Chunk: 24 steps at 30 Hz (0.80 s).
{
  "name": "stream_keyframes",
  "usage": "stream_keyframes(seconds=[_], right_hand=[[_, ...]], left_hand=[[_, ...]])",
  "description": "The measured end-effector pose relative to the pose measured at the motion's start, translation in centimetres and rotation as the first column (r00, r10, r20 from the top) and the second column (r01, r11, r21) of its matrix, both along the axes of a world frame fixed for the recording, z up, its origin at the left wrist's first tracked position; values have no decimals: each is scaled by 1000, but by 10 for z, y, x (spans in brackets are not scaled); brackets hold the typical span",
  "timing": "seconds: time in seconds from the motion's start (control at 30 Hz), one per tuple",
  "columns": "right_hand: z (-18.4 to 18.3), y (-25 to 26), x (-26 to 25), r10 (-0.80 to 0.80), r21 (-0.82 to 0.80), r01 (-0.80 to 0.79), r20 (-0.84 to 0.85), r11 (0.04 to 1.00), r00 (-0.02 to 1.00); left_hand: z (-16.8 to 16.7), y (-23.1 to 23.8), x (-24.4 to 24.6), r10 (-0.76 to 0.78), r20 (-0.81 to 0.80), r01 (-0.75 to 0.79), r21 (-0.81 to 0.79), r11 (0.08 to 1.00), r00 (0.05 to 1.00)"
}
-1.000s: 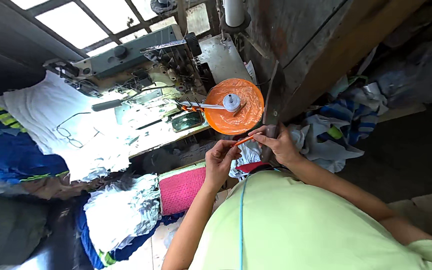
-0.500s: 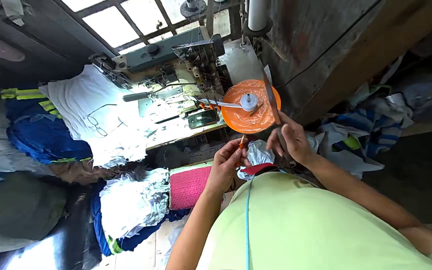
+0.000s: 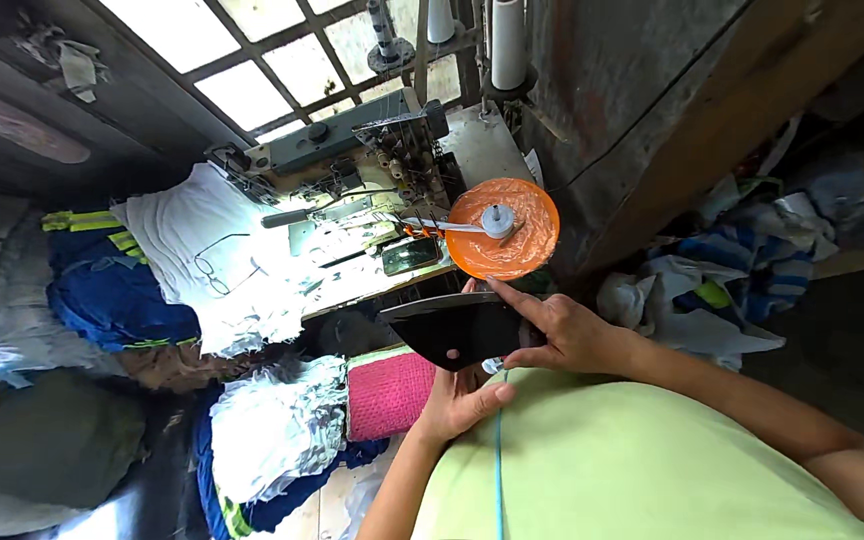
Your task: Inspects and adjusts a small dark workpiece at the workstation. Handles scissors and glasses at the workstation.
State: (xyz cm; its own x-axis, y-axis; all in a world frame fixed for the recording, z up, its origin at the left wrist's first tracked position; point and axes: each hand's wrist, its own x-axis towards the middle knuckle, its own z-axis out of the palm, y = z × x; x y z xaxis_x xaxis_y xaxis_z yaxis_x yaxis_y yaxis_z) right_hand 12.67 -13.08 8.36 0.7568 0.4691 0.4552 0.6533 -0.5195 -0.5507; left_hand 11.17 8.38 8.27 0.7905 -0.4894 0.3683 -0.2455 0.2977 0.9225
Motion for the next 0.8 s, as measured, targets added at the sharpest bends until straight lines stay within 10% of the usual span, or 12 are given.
stream_keyframes(seconds=[0.8], right_hand=[[-3,8,-12,-154,-123,188,247,974,957]], left_hand=[[-27,-39,7,227,-263,-303,-299,905,938]])
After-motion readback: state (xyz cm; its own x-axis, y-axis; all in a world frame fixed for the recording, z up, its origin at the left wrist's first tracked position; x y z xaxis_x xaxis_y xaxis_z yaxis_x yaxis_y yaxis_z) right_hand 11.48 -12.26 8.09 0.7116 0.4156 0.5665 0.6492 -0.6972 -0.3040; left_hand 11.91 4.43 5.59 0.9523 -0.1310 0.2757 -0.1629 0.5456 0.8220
